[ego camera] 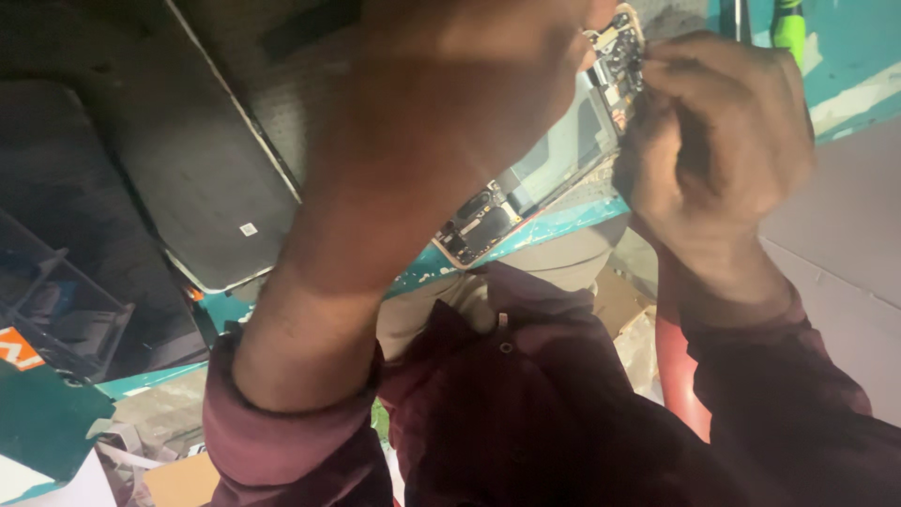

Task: The person uses tweezers to manipulate small components on a disassembled smartphone motherboard. They carefully adjust and place parts on the circuit board, then use a spray bottle to apply liquid to the device.

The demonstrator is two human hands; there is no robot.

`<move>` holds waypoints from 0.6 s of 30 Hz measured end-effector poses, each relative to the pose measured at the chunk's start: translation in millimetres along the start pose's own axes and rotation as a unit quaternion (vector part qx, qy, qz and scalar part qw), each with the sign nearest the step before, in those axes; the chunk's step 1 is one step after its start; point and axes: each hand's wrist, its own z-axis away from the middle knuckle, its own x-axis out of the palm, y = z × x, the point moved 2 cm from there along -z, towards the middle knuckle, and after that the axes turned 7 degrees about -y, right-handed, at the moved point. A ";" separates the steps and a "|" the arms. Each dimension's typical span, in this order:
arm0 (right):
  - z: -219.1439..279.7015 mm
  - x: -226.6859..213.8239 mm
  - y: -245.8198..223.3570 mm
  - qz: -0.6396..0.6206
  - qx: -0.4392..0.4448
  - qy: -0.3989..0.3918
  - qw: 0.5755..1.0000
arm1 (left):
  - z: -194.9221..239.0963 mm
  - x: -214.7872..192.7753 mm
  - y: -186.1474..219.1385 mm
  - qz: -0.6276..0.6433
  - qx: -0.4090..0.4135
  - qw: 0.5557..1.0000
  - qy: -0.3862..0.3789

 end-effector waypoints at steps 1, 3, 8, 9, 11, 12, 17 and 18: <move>0.3 0.1 0.2 0.000 0.002 -0.001 1.000 | -1.8 -0.5 0.7 -0.035 -0.002 0.999 -0.002; -0.5 0.4 1.4 0.000 -0.004 -0.003 1.000 | -5.8 -1.1 2.4 -0.106 -0.005 0.994 -0.010; -0.4 1.9 2.5 0.008 -0.020 -0.008 1.000 | -4.6 -4.9 4.7 -0.256 0.002 0.967 -0.019; 0.1 2.3 2.2 0.010 -0.020 -0.009 1.000 | -4.3 -3.8 3.9 -0.226 0.003 0.974 -0.008; 0.9 2.1 1.5 0.008 -0.018 -0.016 1.000 | -2.3 -1.0 2.3 -0.191 0.007 0.982 -0.006; 1.1 1.9 1.2 0.006 -0.015 -0.019 1.000 | -0.6 -0.2 1.2 -0.187 0.010 0.982 -0.013; -0.2 0.3 0.3 -0.003 0.004 -0.031 1.000 | 1.1 4.2 -0.6 -0.133 0.010 0.991 0.000; -0.9 0.3 0.1 -0.004 0.003 -0.031 1.000 | 0.5 4.4 -1.0 -0.119 0.011 0.993 0.007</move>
